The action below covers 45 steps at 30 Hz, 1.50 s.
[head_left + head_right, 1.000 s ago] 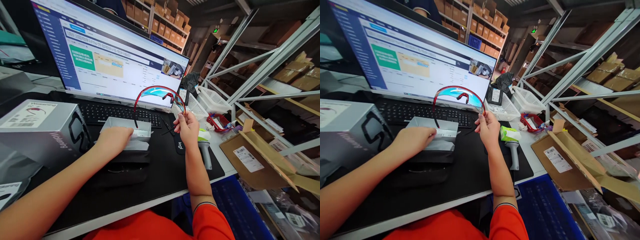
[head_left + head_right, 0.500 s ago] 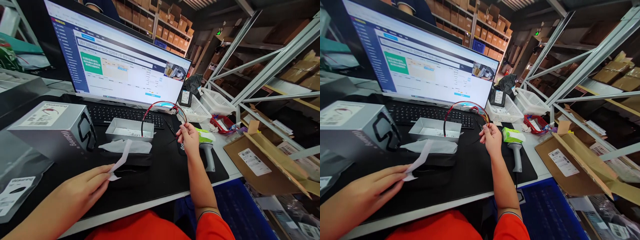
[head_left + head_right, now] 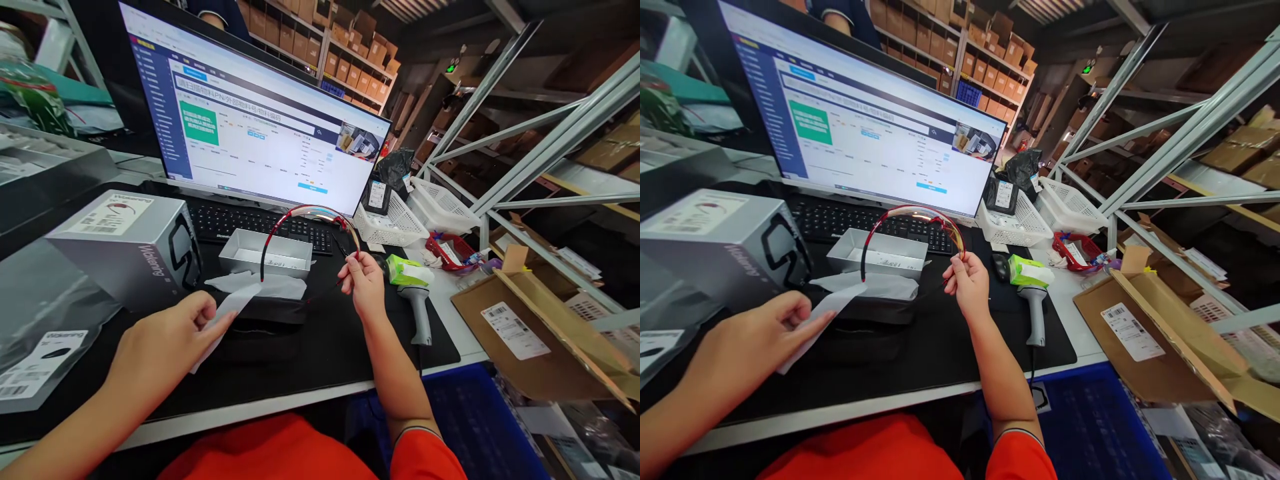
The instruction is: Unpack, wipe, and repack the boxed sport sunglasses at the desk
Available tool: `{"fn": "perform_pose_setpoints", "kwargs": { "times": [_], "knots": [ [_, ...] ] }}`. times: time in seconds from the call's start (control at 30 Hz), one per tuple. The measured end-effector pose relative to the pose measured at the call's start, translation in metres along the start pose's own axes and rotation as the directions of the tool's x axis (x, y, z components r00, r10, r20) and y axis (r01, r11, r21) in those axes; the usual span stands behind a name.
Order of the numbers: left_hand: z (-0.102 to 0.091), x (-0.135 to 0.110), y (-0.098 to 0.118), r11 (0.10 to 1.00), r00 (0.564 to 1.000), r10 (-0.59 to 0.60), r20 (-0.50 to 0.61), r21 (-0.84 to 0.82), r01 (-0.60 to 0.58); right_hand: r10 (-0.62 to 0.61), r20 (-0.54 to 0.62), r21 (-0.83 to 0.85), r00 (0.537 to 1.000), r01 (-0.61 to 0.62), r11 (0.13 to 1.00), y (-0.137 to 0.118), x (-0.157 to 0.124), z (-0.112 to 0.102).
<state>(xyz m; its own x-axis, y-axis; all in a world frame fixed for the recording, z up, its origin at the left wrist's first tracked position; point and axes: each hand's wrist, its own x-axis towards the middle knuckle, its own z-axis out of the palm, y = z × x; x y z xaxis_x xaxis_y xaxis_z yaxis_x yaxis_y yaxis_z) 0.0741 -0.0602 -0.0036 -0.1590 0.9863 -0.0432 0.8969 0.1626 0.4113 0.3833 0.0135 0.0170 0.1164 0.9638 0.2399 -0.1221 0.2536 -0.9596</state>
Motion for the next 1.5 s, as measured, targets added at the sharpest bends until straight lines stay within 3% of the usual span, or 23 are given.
{"fn": "perform_pose_setpoints", "kwargs": {
  "times": [0.17,0.47,0.7,1.0,1.13,1.4,1.5],
  "knots": [
    [-0.001,0.005,-0.011,0.984,0.995,0.020,0.097,-0.178,-0.002,0.024,0.030,-0.008,0.999,-0.023,1.000,0.001,-0.002,0.003],
    [-0.013,0.003,-0.016,0.980,0.974,-0.100,0.201,-0.147,0.131,0.026,0.034,0.026,0.999,-0.027,0.999,0.004,-0.009,0.006],
    [0.001,-0.005,-0.022,0.986,0.999,0.021,-0.025,-0.162,-0.025,0.060,0.055,0.095,0.997,-0.065,0.993,0.005,-0.013,0.014],
    [0.001,-0.011,-0.015,0.958,0.998,0.025,-0.051,-0.285,-0.039,-0.019,-0.067,0.195,0.998,0.032,0.980,-0.005,-0.022,0.021],
    [0.005,-0.011,-0.014,0.942,0.995,0.068,-0.067,-0.323,-0.086,-0.035,-0.061,0.193,0.997,0.047,0.980,-0.004,-0.024,0.022],
    [0.011,-0.011,-0.017,0.875,0.962,0.197,-0.189,-0.409,-0.260,-0.006,0.031,0.146,0.999,0.001,0.989,0.001,-0.027,0.023],
    [0.013,-0.009,-0.018,0.821,0.927,0.220,-0.303,-0.456,-0.344,0.018,0.087,0.133,0.996,-0.030,0.991,0.002,-0.030,0.024]
  ]
}}
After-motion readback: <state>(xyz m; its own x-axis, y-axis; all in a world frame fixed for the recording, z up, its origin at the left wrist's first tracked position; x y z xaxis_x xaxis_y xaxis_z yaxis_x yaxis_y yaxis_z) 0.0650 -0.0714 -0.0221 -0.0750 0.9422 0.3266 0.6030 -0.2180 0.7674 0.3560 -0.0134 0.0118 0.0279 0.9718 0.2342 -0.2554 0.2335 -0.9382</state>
